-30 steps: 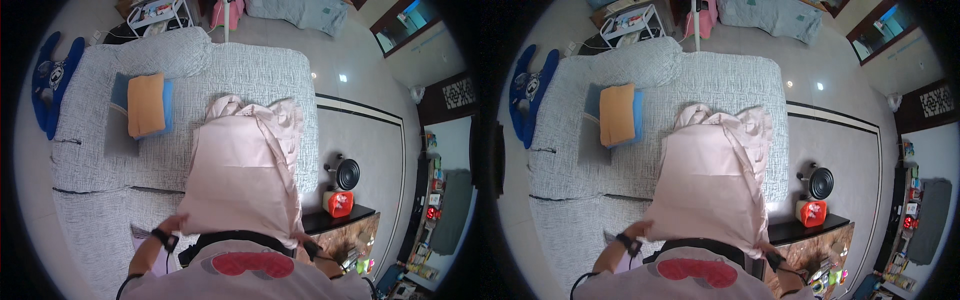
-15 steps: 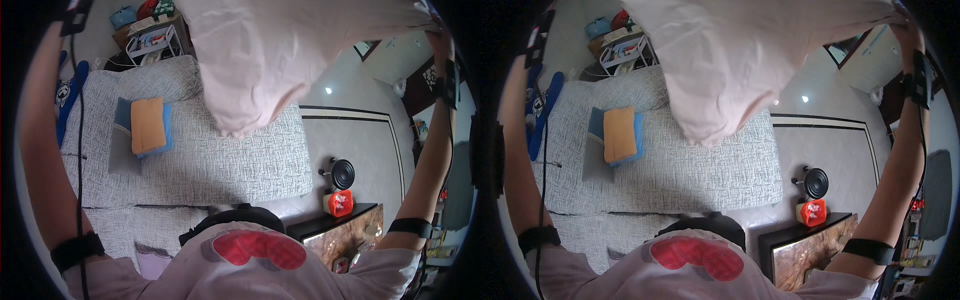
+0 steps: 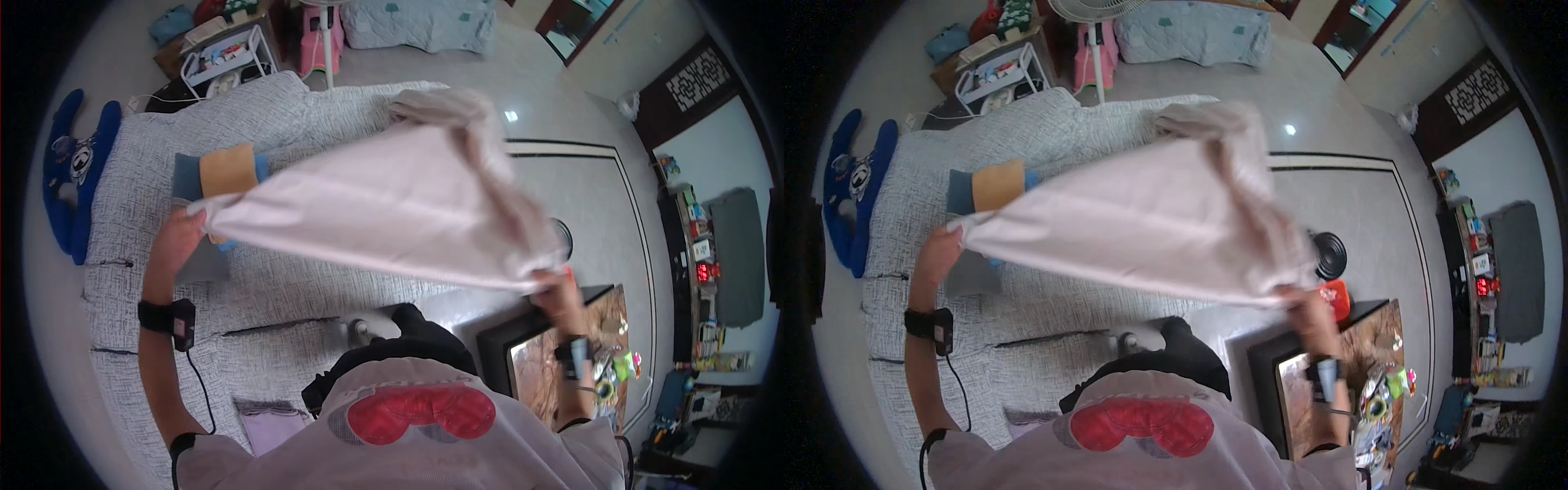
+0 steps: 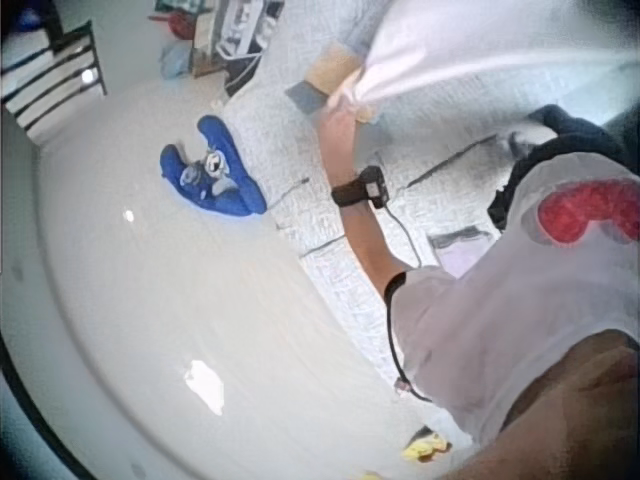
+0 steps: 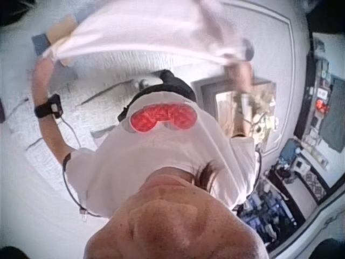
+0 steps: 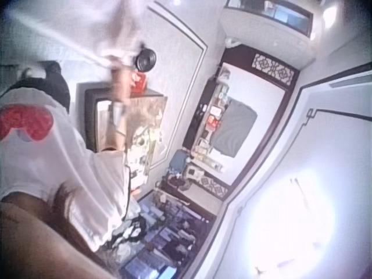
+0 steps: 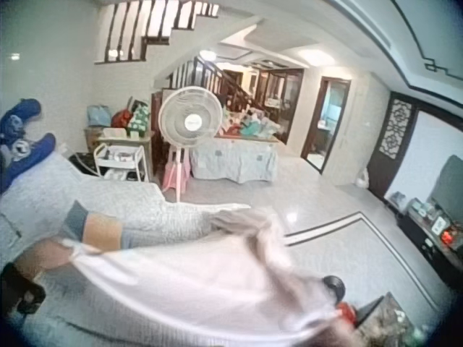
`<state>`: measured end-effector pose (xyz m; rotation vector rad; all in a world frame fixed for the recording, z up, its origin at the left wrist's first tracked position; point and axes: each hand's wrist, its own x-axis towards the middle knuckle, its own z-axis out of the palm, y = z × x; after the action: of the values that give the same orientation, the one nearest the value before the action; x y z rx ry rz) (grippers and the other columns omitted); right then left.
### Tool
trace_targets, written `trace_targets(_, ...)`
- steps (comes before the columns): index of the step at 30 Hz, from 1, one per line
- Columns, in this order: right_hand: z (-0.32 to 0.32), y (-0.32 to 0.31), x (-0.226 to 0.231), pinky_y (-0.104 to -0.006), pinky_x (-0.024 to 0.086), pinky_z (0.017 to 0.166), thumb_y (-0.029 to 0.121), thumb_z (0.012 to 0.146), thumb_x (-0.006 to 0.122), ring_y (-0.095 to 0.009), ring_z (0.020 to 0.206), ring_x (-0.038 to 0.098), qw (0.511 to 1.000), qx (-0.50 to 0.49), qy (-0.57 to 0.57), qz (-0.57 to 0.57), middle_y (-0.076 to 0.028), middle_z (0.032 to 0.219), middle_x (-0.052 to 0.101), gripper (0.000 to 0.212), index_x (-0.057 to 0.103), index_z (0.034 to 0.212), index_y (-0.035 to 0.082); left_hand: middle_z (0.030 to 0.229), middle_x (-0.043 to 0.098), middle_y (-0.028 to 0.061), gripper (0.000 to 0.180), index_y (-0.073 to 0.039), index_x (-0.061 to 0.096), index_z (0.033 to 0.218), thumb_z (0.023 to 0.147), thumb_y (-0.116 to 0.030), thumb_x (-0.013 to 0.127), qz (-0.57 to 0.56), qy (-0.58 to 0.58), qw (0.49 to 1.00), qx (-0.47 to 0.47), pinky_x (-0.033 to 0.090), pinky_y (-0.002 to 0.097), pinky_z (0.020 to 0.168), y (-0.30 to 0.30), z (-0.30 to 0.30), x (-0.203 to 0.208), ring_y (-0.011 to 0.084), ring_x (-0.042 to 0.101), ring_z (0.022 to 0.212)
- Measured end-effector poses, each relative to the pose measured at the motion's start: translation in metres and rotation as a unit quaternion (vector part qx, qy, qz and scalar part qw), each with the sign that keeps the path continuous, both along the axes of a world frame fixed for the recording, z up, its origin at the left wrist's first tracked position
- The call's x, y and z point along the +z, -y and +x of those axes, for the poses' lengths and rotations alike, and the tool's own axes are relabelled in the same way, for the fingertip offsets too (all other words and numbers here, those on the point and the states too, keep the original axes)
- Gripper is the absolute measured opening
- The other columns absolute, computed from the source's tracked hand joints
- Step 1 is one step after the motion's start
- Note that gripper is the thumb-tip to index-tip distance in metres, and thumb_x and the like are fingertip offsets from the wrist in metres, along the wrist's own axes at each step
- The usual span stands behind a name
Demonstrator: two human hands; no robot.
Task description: Folding a purple pillowcase and then a pink pillowcase on the bed.
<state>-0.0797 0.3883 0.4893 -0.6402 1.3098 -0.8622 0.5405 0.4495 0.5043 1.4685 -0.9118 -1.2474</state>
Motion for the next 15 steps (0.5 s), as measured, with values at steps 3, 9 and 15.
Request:
trace_targets(3, 0.083, -0.038, -0.055, -0.0291, 0.042, 0.071, 0.007, 0.073, 0.052, -0.018, 0.078, 0.051, 0.962, 0.268, -0.055, 0.014, -0.008, 0.091, 0.053, 0.029, 0.052, 0.100, -0.004, 0.090, 0.057, 0.0103, 0.025, 0.004, 0.053, 0.092, 0.080, -0.017, 0.050, 0.073, 0.068, 0.995, 0.024, 0.042, 0.0274, 0.070, -0.020, 0.049, -0.082, 0.0165, 0.054, 0.079)
trace_targets(9, 0.199, -0.040, -0.219, -0.0313, 0.038, 0.079, 0.010, 0.077, 0.044, -0.020, 0.085, 0.050, 0.937, 0.296, 0.118, 0.141, -0.010, 0.094, 0.053, 0.027, 0.051, 0.100, -0.002, 0.077, 0.058, 0.0099, 0.022, -0.004, 0.053, 0.090, 0.076, -0.021, 0.055, 0.091, 0.312, 0.944, -0.056, 0.045, 0.0310, 0.062, -0.008, -0.113, -0.188, 0.0195, 0.057, 0.071)
trace_targets(15, 0.272, -0.091, -0.171, -0.0281, 0.032, 0.084, 0.007, 0.071, 0.052, -0.019, 0.099, 0.045, 0.820, 0.571, -0.036, -0.025, -0.011, 0.103, 0.050, 0.036, 0.047, 0.105, -0.004, 0.077, 0.059, 0.0175, 0.053, 0.005, 0.055, 0.084, 0.062, -0.042, 0.065, 0.233, 0.198, 0.932, -0.195, 0.045, 0.0312, 0.065, -0.011, -0.221, -0.210, 0.0255, 0.058, 0.072)
